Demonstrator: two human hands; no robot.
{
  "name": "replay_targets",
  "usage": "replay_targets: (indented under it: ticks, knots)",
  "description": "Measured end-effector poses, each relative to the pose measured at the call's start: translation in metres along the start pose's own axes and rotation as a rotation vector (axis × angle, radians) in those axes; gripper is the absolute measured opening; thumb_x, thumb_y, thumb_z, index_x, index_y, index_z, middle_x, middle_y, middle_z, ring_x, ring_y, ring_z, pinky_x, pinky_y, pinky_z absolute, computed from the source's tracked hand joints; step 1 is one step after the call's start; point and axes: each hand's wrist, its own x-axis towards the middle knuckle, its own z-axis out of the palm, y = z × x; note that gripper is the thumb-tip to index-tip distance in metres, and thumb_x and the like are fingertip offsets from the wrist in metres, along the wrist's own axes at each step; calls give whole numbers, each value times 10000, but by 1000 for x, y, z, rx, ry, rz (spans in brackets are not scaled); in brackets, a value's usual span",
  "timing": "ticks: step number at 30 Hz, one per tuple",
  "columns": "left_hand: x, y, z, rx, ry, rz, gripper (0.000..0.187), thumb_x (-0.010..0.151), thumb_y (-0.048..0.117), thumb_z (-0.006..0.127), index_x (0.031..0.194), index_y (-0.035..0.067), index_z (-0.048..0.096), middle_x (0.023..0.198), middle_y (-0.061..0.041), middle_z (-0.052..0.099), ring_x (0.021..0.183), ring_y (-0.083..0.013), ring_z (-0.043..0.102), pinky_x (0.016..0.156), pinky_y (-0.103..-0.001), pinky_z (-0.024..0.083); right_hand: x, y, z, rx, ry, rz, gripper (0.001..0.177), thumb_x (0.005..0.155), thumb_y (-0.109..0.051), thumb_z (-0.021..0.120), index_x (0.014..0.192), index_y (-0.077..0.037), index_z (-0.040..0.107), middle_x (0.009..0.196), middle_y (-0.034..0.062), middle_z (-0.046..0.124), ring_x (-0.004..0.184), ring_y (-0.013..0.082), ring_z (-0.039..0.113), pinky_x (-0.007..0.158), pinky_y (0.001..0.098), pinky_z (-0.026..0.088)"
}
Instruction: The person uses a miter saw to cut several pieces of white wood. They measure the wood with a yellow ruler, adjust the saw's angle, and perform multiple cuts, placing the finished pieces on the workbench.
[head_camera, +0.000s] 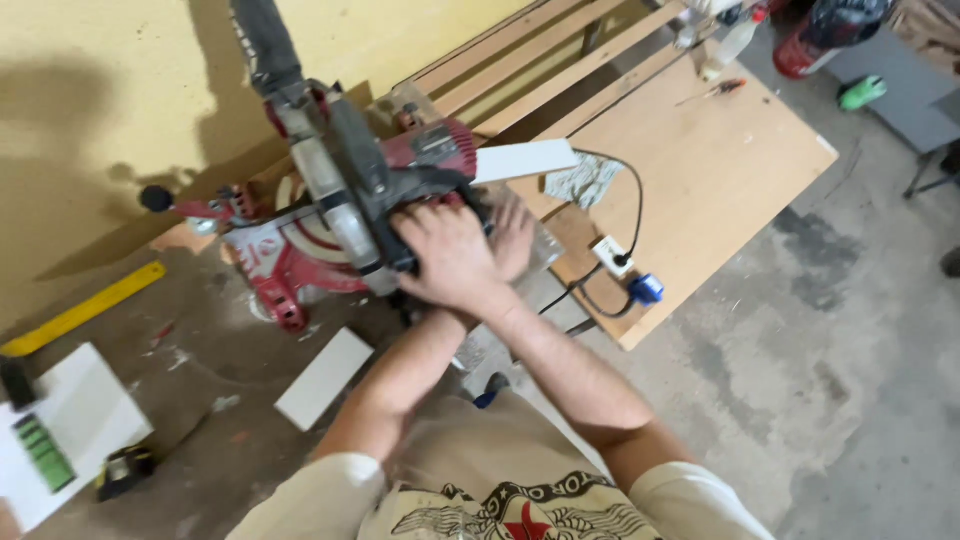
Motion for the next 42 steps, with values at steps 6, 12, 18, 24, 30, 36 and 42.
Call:
replay_targets:
  ticks: [6,12,18,24,30,36,42]
  knots:
    - [97,-13,-22,296,-225,-310,455,1029,152,405,1440,64,577,1592,-230,435,1540,-386,275,1279,-562,74,-4,12,-8,48,4,-81,892,568,-465,687,1377,-118,545,1235,131,623,1172,338,644,962,523,466]
    - [124,-46,15,335,-259,-491,433,1019,83,376,1403,25,568,1402,-219,621,1492,-402,357,1273,-583,28,-1,20,-6,63,-115,-50,892,632,-449,677,1441,-120,492,1342,124,570,1311,330,569,1057,490,417]
    - [123,24,17,262,-316,-275,373,911,131,536,1241,50,688,1144,-206,700,1102,-395,661,984,-578,426,-4,22,11,-9,13,-64,953,477,-473,713,1361,-136,597,1304,124,596,1247,322,601,1021,506,449]
    - [22,97,20,-1,-592,-246,657,783,302,709,1389,91,566,1281,-210,610,1162,-392,605,963,-538,439,0,29,-4,72,-34,-115,863,546,-456,745,1327,-101,648,1237,156,650,1152,362,637,909,520,477]
    - [-98,82,-89,-71,-618,-311,817,671,434,802,1373,78,585,1240,-212,629,1168,-412,614,1000,-550,430,5,26,-10,41,-202,-125,881,612,-444,809,1394,-98,595,1273,143,638,1106,349,656,908,545,486]
    - [-185,49,-214,-62,-635,-332,927,584,565,856,1356,108,620,1214,-148,634,1144,-362,613,969,-502,476,4,20,-16,4,-135,-180,818,669,-397,792,1392,-77,584,1273,162,648,1105,379,668,903,565,483]
    - [-303,-12,-285,6,-480,-436,928,561,539,888,1363,171,601,1209,-84,590,1161,-321,578,971,-446,447,21,5,-33,-198,-73,-188,708,639,-451,834,1260,-145,686,1098,79,689,944,331,691,743,488,496]
